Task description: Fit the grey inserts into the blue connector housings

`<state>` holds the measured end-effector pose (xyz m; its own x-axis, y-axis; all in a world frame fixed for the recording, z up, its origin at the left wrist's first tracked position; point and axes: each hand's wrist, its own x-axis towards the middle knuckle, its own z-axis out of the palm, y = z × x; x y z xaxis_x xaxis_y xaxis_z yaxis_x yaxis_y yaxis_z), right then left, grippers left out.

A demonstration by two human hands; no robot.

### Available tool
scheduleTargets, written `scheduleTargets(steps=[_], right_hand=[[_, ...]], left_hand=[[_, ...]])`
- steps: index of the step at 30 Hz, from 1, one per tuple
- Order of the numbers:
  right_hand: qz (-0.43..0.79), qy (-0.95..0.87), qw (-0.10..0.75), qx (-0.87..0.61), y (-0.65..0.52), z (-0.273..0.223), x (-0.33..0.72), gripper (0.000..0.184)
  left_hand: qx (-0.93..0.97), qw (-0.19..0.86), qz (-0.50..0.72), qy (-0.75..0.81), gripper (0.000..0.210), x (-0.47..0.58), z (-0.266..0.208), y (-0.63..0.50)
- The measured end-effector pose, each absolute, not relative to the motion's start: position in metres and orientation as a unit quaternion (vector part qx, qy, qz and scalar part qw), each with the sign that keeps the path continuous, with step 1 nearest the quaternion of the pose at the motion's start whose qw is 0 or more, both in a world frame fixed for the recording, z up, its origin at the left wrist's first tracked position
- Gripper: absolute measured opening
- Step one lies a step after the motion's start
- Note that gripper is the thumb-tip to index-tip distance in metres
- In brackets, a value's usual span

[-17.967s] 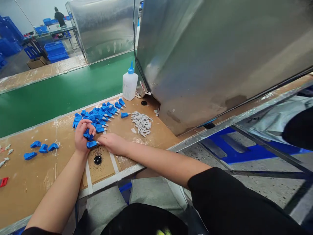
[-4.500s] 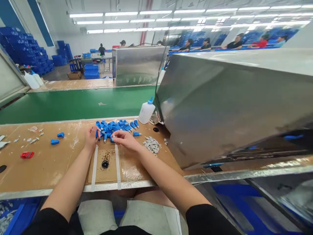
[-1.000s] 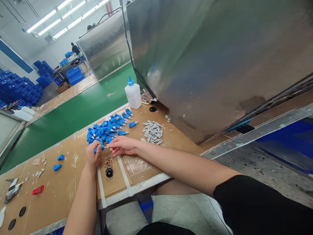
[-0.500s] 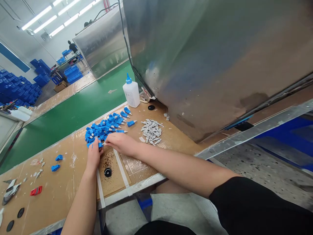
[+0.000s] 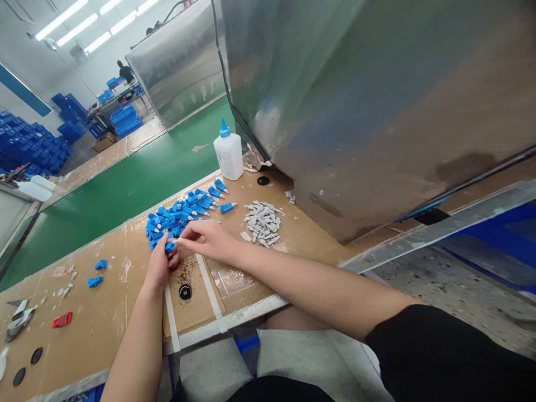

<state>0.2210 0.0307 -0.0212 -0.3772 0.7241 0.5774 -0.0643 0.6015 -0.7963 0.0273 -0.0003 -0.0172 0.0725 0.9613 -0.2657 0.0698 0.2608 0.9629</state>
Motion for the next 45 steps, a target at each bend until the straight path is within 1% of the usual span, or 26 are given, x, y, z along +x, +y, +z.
scheduleTargets(steps=[3,11,16,22,26,30,35,38,40,42,45], right_hand=[[0.425,-0.707,0.518,-0.228,0.030,-0.020,0.221,0.012],[0.447,-0.704,0.501,-0.231,0.027,-0.017,0.222,0.009],[0.431,-0.726,0.488,-0.223,0.026,-0.022,0.220,0.012],[0.425,-0.730,0.482,-0.233,0.029,-0.027,0.217,0.012],[0.380,-0.758,0.474,-0.236,0.029,-0.031,0.216,0.012],[0.332,-0.776,0.464,-0.268,0.031,-0.037,0.212,0.012],[0.335,-0.782,0.448,-0.274,0.035,-0.041,0.209,0.011],[0.373,-0.774,0.417,-0.297,0.036,-0.038,0.210,0.008],[0.401,-0.775,0.370,-0.320,0.036,-0.035,0.211,0.008],[0.398,-0.791,0.317,-0.340,0.035,-0.032,0.213,0.012],[0.330,-0.843,0.251,-0.344,0.033,-0.031,0.214,0.027]], left_hand=[[0.467,0.571,0.403,0.541,0.056,0.026,-0.018,0.000],[0.458,0.594,0.427,0.505,0.051,0.027,-0.018,-0.001],[0.465,0.547,0.445,0.535,0.049,0.027,-0.019,-0.002],[0.486,0.506,0.431,0.567,0.048,0.028,-0.021,-0.002],[0.511,0.451,0.418,0.600,0.044,0.030,-0.019,-0.002],[0.498,0.397,0.419,0.647,0.039,0.032,-0.017,-0.002],[0.487,0.375,0.429,0.662,0.038,0.033,-0.019,-0.001],[0.503,0.355,0.427,0.662,0.036,0.033,-0.021,-0.001],[0.523,0.340,0.420,0.659,0.037,0.032,-0.021,-0.001],[0.538,0.328,0.414,0.657,0.038,0.030,-0.022,-0.001],[0.551,0.310,0.405,0.660,0.039,0.026,-0.023,-0.001]])
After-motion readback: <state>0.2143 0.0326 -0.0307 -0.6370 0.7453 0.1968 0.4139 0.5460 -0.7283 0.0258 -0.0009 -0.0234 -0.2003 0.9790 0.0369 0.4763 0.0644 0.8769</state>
